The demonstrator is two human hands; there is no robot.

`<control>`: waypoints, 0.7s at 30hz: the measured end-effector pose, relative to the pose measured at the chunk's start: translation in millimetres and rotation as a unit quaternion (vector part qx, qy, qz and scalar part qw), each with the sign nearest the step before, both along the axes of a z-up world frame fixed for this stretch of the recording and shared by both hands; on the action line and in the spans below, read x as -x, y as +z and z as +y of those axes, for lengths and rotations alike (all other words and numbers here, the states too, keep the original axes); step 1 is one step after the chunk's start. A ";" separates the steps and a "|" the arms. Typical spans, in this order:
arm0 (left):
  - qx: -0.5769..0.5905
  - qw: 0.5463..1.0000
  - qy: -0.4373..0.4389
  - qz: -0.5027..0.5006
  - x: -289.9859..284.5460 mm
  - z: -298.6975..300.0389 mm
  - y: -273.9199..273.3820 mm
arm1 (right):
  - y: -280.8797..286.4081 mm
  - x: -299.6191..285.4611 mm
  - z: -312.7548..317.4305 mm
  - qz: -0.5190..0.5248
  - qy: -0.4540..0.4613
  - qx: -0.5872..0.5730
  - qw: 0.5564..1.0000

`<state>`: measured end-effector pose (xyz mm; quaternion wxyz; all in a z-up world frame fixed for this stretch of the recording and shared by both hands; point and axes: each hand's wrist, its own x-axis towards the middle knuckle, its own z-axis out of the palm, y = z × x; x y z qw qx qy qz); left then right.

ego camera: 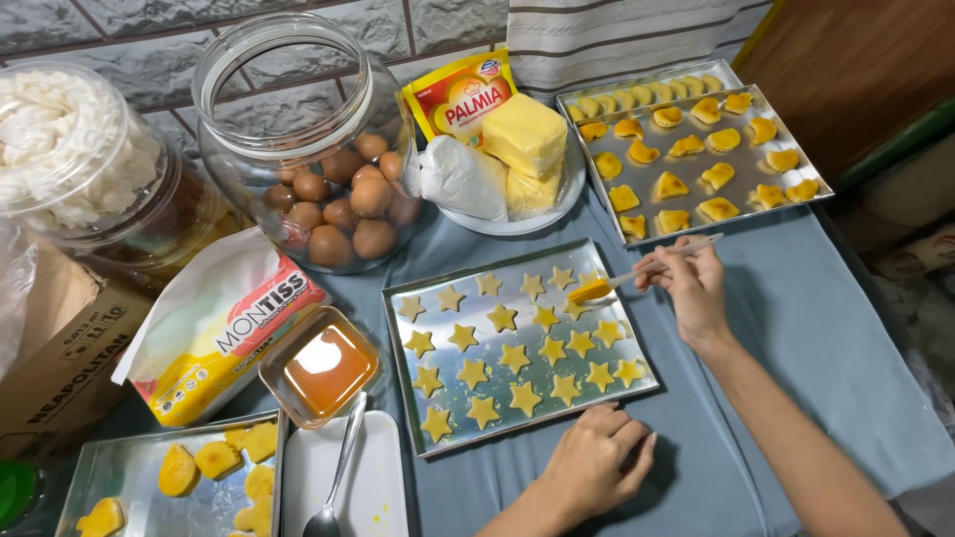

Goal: Applying egg wash glaze to star-shaped cookies using a pastry brush on a baking tray.

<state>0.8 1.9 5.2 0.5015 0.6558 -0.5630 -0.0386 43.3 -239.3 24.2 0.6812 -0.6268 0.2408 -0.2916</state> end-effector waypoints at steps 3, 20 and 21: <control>-0.002 1.000 -0.004 0.006 -0.8 -0.6 0.5 | -0.4 2.8 2.1 -0.004 0.026 0.039 0.999; -0.011 1.000 0.007 0.003 0.3 -1.7 -4.7 | 4.4 7.5 0.6 -0.035 0.042 0.087 0.995; -0.016 1.000 0.007 0.005 0.7 -1.7 -5.5 | 2.8 7.5 1.4 -0.039 0.059 0.082 0.994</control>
